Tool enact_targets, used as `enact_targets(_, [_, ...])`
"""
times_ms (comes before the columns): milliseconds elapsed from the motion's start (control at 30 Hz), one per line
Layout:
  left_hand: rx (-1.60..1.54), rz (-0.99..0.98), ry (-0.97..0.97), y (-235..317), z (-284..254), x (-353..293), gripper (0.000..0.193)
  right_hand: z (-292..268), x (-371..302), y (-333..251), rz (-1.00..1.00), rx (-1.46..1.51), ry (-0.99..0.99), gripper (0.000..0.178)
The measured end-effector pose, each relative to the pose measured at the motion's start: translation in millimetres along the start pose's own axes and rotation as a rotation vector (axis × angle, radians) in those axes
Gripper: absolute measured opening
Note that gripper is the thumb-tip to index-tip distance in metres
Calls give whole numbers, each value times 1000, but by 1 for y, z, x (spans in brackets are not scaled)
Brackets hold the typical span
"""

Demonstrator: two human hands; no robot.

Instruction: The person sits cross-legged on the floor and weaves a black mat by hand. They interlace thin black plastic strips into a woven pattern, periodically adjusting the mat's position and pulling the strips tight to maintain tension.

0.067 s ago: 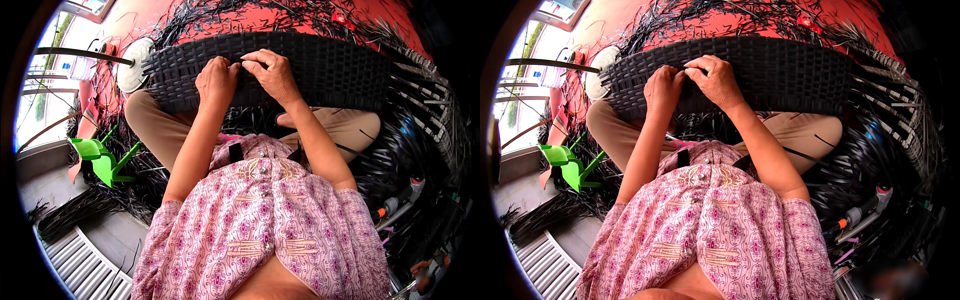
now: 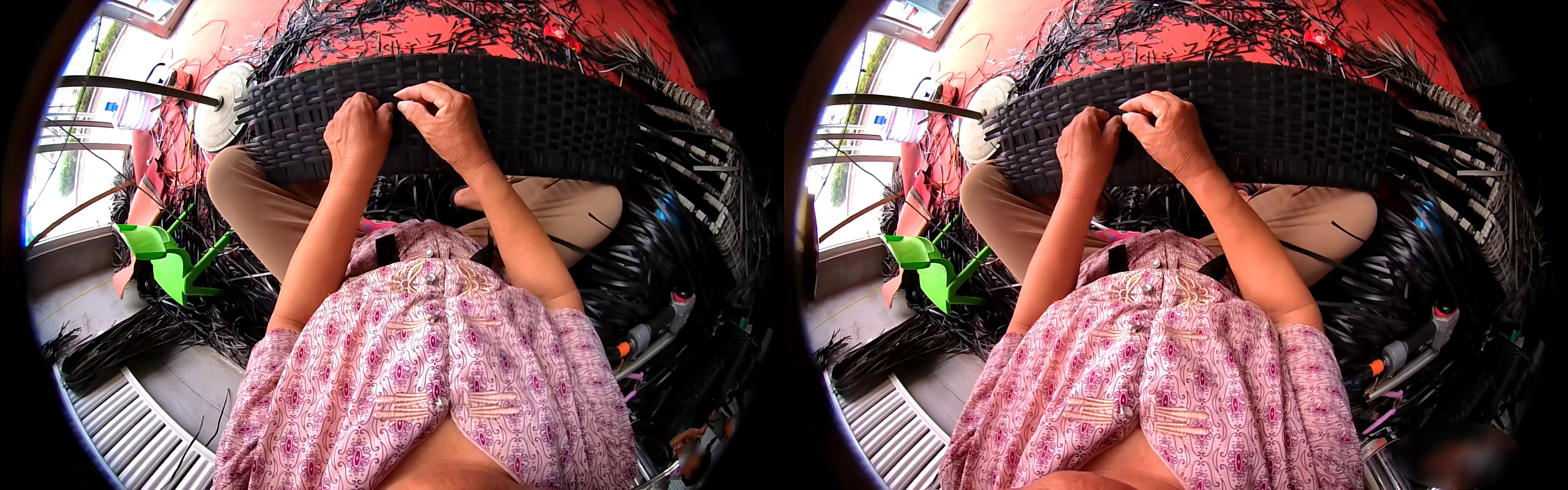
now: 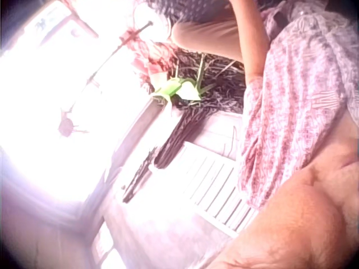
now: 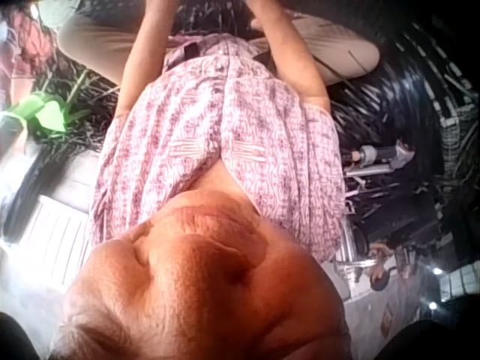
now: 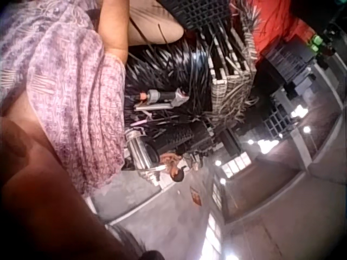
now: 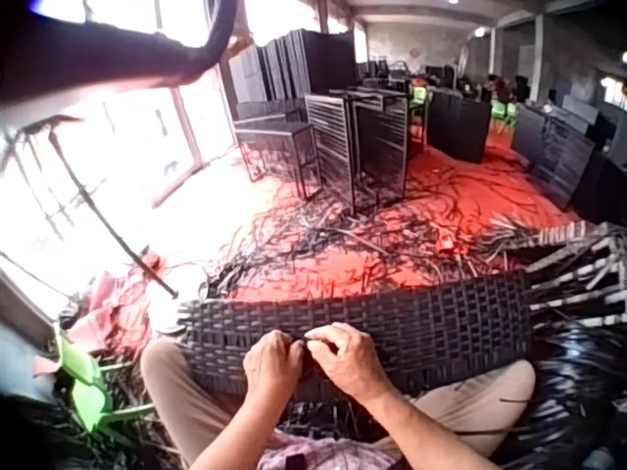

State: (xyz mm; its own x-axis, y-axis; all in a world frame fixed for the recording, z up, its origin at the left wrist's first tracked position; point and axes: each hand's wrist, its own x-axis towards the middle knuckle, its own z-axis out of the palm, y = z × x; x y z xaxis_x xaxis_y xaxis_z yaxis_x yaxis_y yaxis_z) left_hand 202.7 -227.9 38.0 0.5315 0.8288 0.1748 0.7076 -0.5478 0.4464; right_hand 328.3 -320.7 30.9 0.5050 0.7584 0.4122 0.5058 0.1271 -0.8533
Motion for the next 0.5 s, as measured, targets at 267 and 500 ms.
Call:
enact_targets(267, [83, 32, 27, 2, 10, -5, 24, 13, -2, 4, -91, -215, 74, 9])
enact_targets(500, [-81, 41, 80, -10, 19, -13, 22, 22, -2, -2, -74, -436, -12, 10])
